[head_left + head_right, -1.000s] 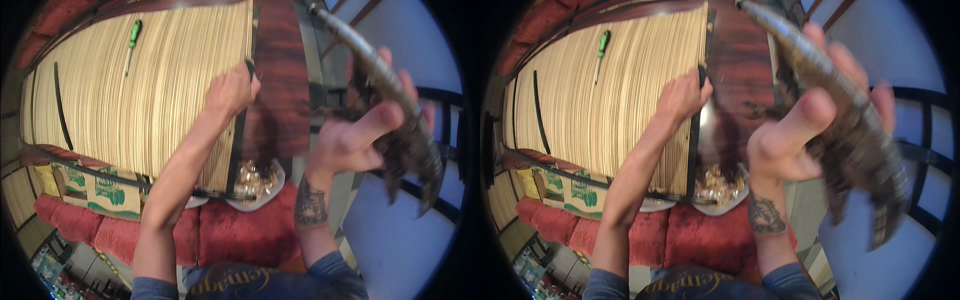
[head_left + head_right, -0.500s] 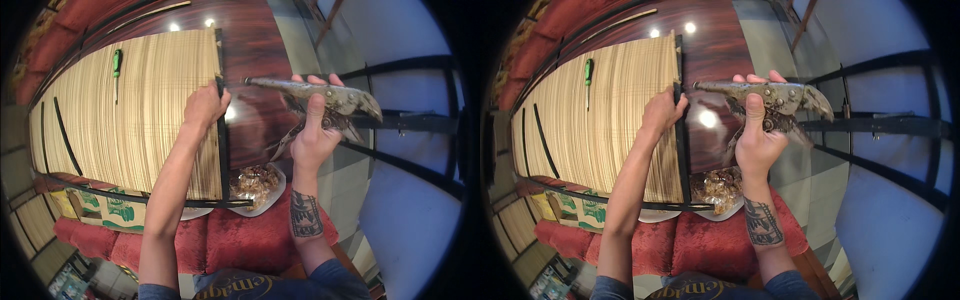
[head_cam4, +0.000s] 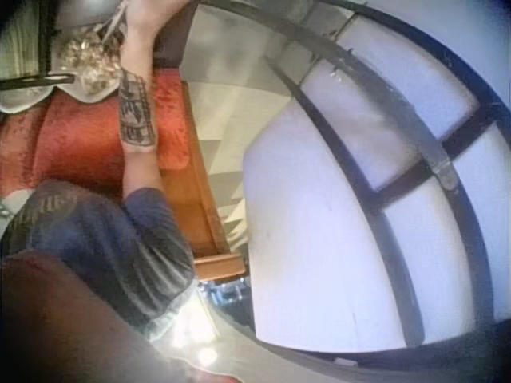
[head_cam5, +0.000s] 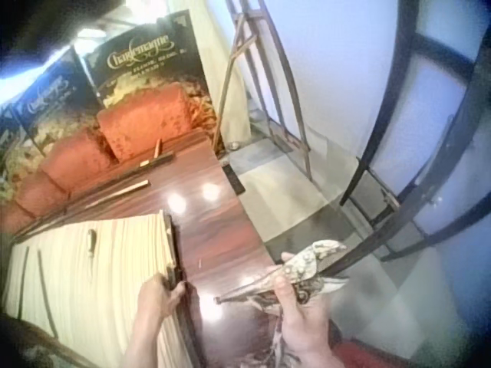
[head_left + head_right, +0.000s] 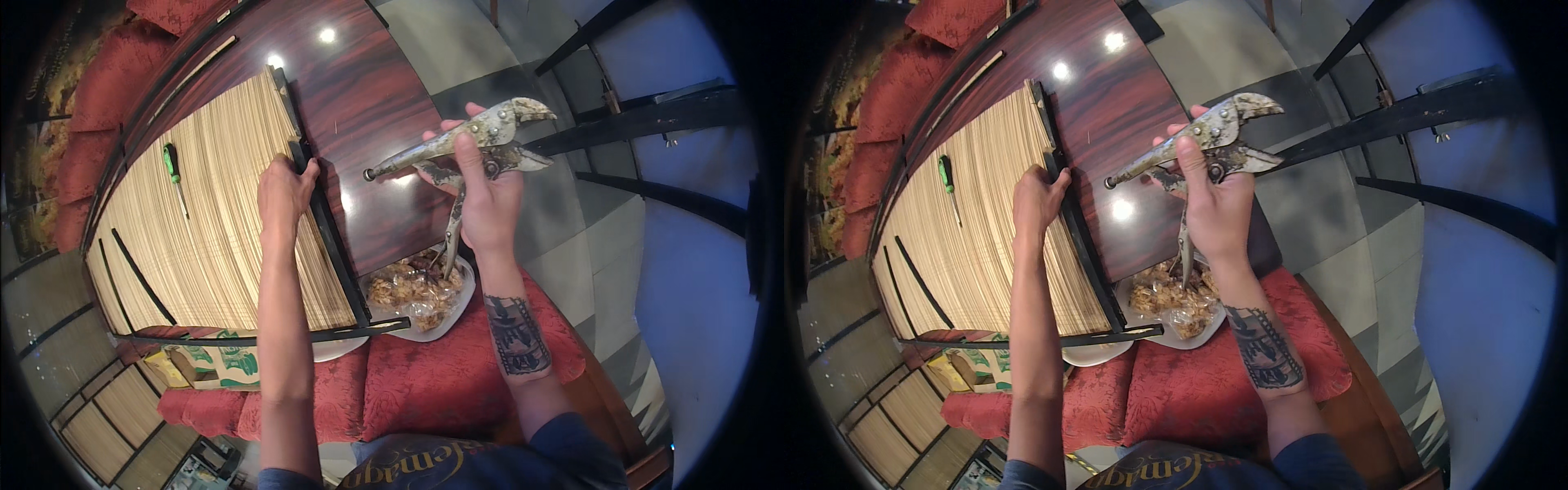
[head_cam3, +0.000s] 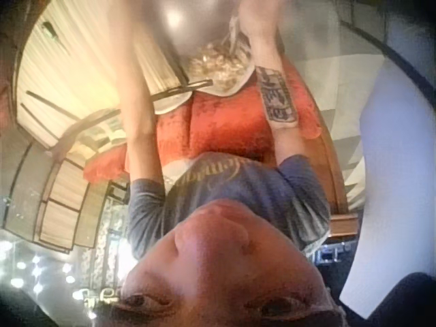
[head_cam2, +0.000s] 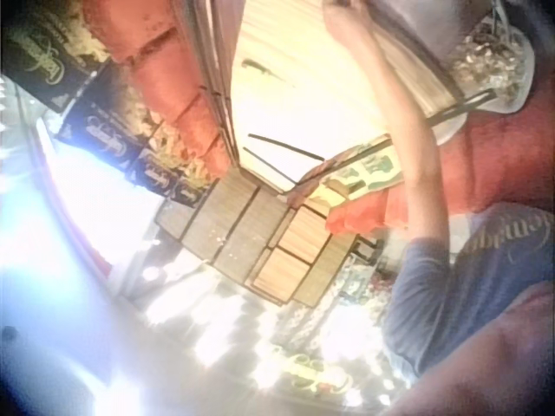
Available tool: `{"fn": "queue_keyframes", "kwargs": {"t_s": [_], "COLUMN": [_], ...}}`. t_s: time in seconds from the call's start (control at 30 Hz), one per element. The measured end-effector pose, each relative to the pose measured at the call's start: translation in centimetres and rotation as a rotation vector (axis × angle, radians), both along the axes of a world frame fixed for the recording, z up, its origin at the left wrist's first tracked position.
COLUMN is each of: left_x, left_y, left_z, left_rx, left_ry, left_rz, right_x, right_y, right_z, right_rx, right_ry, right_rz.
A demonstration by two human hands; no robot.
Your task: The person uses pliers to hammer a metal frame onto a bamboo mat and then uses a screwdriver to tighten screws along the edge of the mat. The person works on a table covered with a red cloth in a room with visible shelving.
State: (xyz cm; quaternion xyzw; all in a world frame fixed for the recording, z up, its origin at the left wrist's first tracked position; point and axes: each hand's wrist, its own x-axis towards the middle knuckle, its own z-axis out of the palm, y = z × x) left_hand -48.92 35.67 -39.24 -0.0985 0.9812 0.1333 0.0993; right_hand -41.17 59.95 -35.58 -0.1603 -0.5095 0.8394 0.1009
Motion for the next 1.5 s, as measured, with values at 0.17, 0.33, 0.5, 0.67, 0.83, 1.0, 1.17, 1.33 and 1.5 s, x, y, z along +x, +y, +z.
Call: {"fn": "queue_keyframes", "kwargs": {"t_s": [0.17,0.33,0.5,0.67,0.83,1.0,1.17,1.33,1.5], "left_x": [1.8,1.2,0.3,0.2,0.9,1.5,1.0,1.4,1.2], "left_y": [0.6,0.6,0.3,-0.5,-0.7,-1.1,-1.4,-2.0,-1.5], "left_z": [-0.3,-1.2,-1.0,-1.2,0.3,0.9,1.2,0.5,0.5], "left_rx": [0.07,0.006,-0.071,-0.1,-0.032,0.128,0.154,0.239,0.287], "left_ry": [0.124,0.078,-0.084,-0.103,0.007,0.091,0.19,0.348,0.388], "left_rz": [0.093,0.032,-0.06,-0.153,-0.191,-0.176,-0.237,-0.201,-0.237], "right_x": [0.5,1.1,1.0,-0.1,-3.9,-6.1,-9.3,-8.2,-7.1], "right_y": [-0.5,-0.5,-1.0,-2.2,-3.7,-4.9,-10.5,-12.1,-11.6], "right_z": [-1.2,-1.3,-1.0,-1.6,0.7,9.4,2.6,5.5,3.6], "right_rx": [0.073,0.058,-0.051,0.106,0.193,0.421,0.695,0.867,1.346], "right_ry": [0.029,0.001,-0.047,0.027,0.324,0.497,0.635,0.61,0.54], "right_rz": [0.022,0.031,-0.022,0.012,0.01,-0.304,0.013,-0.219,-0.16]}}
